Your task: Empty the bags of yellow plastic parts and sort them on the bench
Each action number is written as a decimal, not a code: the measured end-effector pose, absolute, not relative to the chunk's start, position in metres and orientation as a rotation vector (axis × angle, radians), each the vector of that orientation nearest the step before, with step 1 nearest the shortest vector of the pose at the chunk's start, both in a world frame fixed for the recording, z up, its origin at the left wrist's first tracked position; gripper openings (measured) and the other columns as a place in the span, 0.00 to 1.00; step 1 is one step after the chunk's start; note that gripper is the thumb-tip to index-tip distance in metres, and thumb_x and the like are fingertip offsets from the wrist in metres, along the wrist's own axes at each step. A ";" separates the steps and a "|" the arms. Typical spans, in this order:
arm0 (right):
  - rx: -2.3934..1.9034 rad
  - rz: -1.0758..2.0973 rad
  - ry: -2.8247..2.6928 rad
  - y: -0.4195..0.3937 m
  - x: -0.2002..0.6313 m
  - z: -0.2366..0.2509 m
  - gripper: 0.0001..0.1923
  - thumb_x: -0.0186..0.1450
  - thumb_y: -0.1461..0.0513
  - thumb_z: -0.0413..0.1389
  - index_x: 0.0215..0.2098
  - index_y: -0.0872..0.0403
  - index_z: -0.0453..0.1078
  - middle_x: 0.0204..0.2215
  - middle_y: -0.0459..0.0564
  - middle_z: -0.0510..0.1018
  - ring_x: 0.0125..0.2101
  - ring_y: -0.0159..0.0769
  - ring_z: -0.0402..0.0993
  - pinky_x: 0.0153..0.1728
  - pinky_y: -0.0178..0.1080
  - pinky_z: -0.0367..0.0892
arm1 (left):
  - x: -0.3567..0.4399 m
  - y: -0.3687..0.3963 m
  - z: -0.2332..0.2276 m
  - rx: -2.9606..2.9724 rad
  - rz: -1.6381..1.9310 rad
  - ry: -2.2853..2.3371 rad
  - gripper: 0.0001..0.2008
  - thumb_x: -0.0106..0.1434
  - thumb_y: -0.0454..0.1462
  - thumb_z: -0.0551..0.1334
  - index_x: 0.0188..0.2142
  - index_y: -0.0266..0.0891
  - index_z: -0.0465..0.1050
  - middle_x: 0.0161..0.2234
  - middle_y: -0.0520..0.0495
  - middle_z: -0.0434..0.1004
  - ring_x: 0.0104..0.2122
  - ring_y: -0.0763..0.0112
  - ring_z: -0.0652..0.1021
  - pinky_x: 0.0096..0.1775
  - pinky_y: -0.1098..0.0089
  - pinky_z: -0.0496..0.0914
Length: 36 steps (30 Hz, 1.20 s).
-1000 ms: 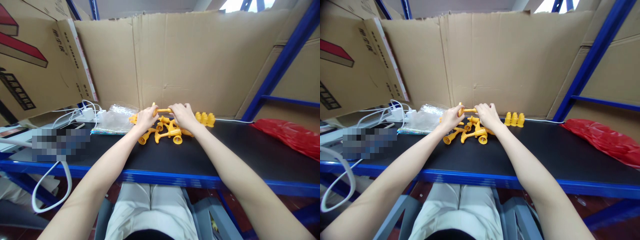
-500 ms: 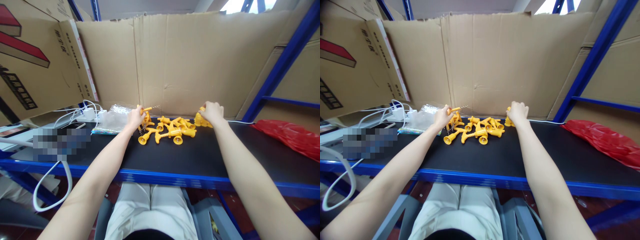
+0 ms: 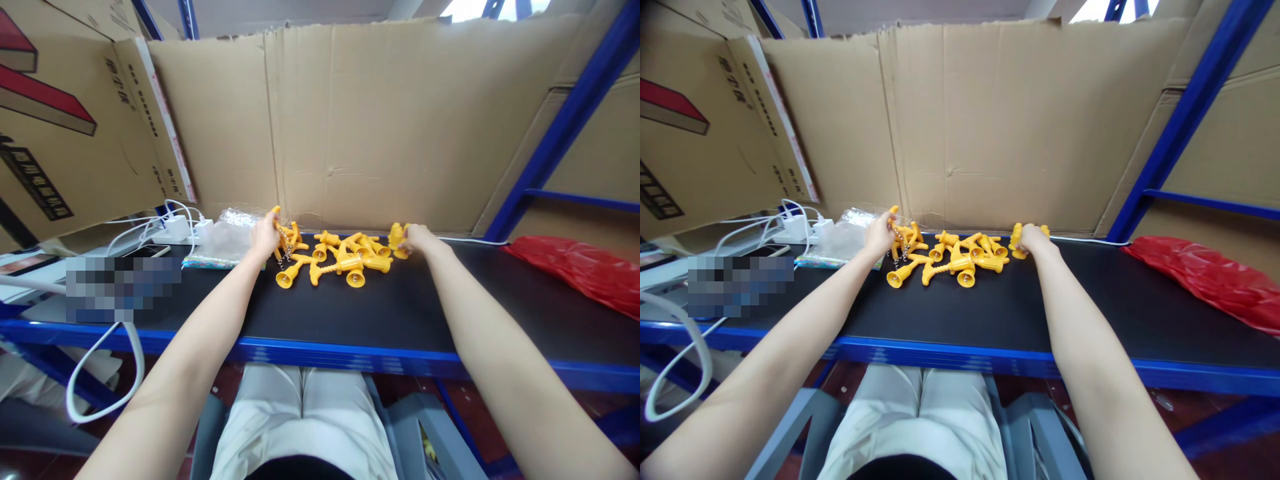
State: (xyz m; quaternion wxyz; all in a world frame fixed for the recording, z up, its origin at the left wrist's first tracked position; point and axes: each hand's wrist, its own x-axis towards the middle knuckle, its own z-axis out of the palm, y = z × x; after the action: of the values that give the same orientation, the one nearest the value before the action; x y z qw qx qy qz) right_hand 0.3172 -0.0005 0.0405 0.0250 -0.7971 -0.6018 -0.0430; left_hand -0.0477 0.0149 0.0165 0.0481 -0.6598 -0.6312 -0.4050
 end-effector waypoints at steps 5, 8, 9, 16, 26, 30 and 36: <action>-2.517 -0.189 -1.901 -0.001 0.316 0.041 0.20 0.51 0.67 0.60 0.44 0.60 0.74 0.40 0.57 0.78 0.41 0.38 0.75 0.38 0.33 0.66 | -0.052 0.033 0.006 -2.175 -1.406 -1.894 0.24 0.55 0.26 0.53 0.51 0.34 0.69 0.47 0.40 0.74 0.47 0.61 0.74 0.50 0.63 0.67; -2.513 -0.214 -1.903 -0.003 0.316 0.042 0.20 0.51 0.68 0.59 0.43 0.61 0.74 0.40 0.59 0.78 0.40 0.40 0.75 0.37 0.34 0.67 | -0.053 0.045 -0.001 -2.231 -1.546 -1.986 0.26 0.55 0.26 0.50 0.53 0.36 0.67 0.50 0.42 0.73 0.51 0.63 0.72 0.53 0.63 0.65; -2.500 -0.230 -1.887 -0.004 0.315 0.044 0.20 0.51 0.68 0.59 0.44 0.61 0.74 0.40 0.61 0.78 0.41 0.41 0.75 0.37 0.35 0.67 | -0.052 0.048 -0.003 -2.231 -1.583 -2.004 0.25 0.57 0.27 0.49 0.53 0.38 0.67 0.52 0.43 0.72 0.53 0.64 0.70 0.54 0.62 0.64; -2.461 -0.245 -1.741 -0.024 0.293 0.062 0.21 0.58 0.64 0.55 0.50 0.62 0.70 0.46 0.66 0.74 0.45 0.48 0.73 0.39 0.41 0.68 | -0.046 0.047 -0.011 -2.262 -1.184 -1.959 0.26 0.60 0.38 0.55 0.58 0.37 0.62 0.52 0.39 0.69 0.52 0.61 0.70 0.54 0.61 0.63; -2.437 -0.226 -1.803 -0.031 0.278 0.065 0.20 0.61 0.59 0.53 0.50 0.59 0.70 0.49 0.63 0.73 0.48 0.49 0.71 0.42 0.42 0.67 | -0.038 0.036 -0.017 -2.206 -0.827 -1.857 0.19 0.65 0.39 0.50 0.53 0.43 0.69 0.59 0.40 0.56 0.56 0.56 0.63 0.55 0.58 0.60; -2.417 -0.234 -1.817 -0.031 0.276 0.065 0.20 0.61 0.59 0.54 0.49 0.59 0.71 0.47 0.63 0.74 0.47 0.49 0.72 0.41 0.42 0.67 | -0.038 0.033 -0.014 -2.223 -0.782 -1.880 0.18 0.66 0.40 0.49 0.48 0.42 0.73 0.57 0.40 0.60 0.56 0.55 0.63 0.55 0.56 0.60; -2.361 -0.261 -1.826 -0.029 0.274 0.063 0.17 0.62 0.58 0.53 0.46 0.58 0.72 0.46 0.63 0.75 0.46 0.48 0.73 0.40 0.43 0.67 | -0.036 0.025 0.005 -2.392 -0.874 -1.766 0.16 0.61 0.41 0.55 0.46 0.47 0.74 0.60 0.47 0.59 0.60 0.57 0.59 0.58 0.53 0.54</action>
State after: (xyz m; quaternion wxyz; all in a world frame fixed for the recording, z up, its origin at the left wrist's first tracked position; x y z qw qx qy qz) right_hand 0.2744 -0.0288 0.0626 0.0728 -0.7860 -0.6077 -0.0870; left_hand -0.0364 0.0246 0.0053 0.0213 -0.7716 -0.5697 -0.2821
